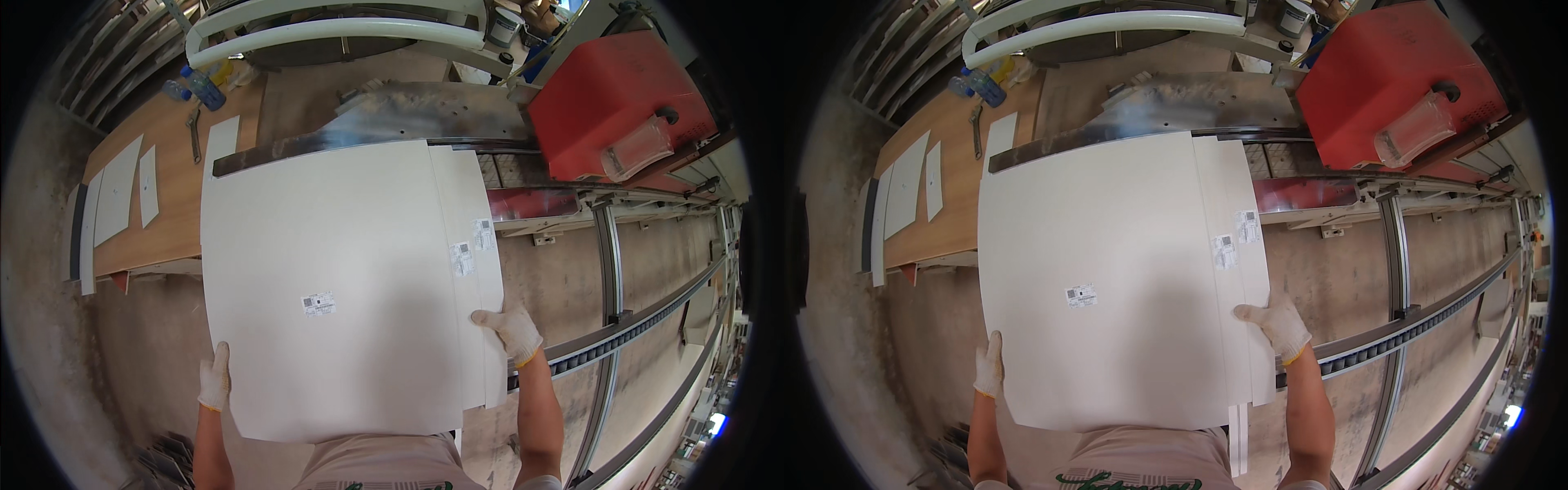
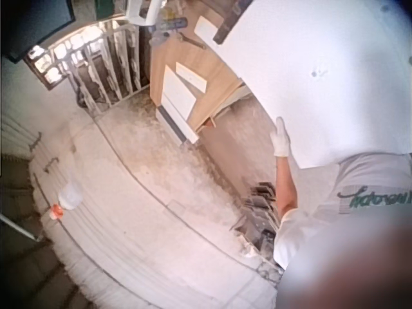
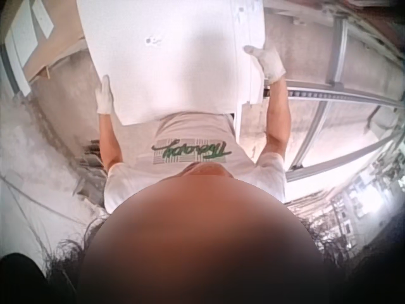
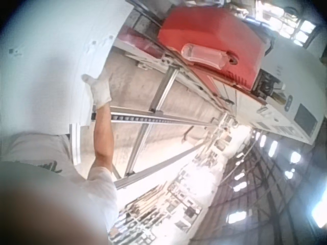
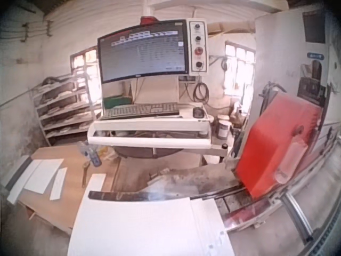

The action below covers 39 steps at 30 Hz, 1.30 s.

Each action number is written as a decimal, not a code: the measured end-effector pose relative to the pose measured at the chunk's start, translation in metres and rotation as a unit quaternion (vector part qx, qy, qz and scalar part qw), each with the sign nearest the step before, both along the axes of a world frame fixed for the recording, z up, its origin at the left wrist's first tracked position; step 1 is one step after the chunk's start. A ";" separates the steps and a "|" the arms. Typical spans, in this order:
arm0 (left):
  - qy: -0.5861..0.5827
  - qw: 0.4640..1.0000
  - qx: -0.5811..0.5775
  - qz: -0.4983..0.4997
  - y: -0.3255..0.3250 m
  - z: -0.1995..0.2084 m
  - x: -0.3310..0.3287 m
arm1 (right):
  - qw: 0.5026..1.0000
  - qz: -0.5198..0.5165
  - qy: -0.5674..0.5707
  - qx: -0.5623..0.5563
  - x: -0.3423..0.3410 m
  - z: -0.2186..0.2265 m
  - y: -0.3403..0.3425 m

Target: The person loads white rectangular panels onto a conveyor and feeds them into a panel saw. They retrieve cut pieces from the output side and place them on a nearby table. The person repeats this cycle for multiple panels, handling both large sheets and narrower strips.

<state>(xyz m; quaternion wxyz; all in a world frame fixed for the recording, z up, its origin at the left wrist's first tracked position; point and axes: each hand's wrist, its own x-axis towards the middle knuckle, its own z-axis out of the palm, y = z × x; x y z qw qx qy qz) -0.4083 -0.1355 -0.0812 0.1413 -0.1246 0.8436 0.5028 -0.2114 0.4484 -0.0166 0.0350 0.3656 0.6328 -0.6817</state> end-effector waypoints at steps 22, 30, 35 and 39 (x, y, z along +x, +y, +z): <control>0.033 0.992 0.040 -0.113 0.005 0.004 -0.019 | 0.994 -0.069 0.036 -0.074 -0.027 -0.014 0.003; 0.021 0.991 -0.043 -0.123 0.014 0.012 -0.021 | 0.995 -0.056 0.021 -0.077 -0.024 -0.007 0.014; -0.015 0.989 -0.068 -0.130 0.040 0.012 -0.011 | 0.998 -0.057 -0.013 -0.025 -0.011 -0.013 0.044; 0.010 0.992 -0.060 -0.112 0.070 0.007 0.008 | 0.997 -0.060 -0.007 -0.043 0.001 -0.010 0.071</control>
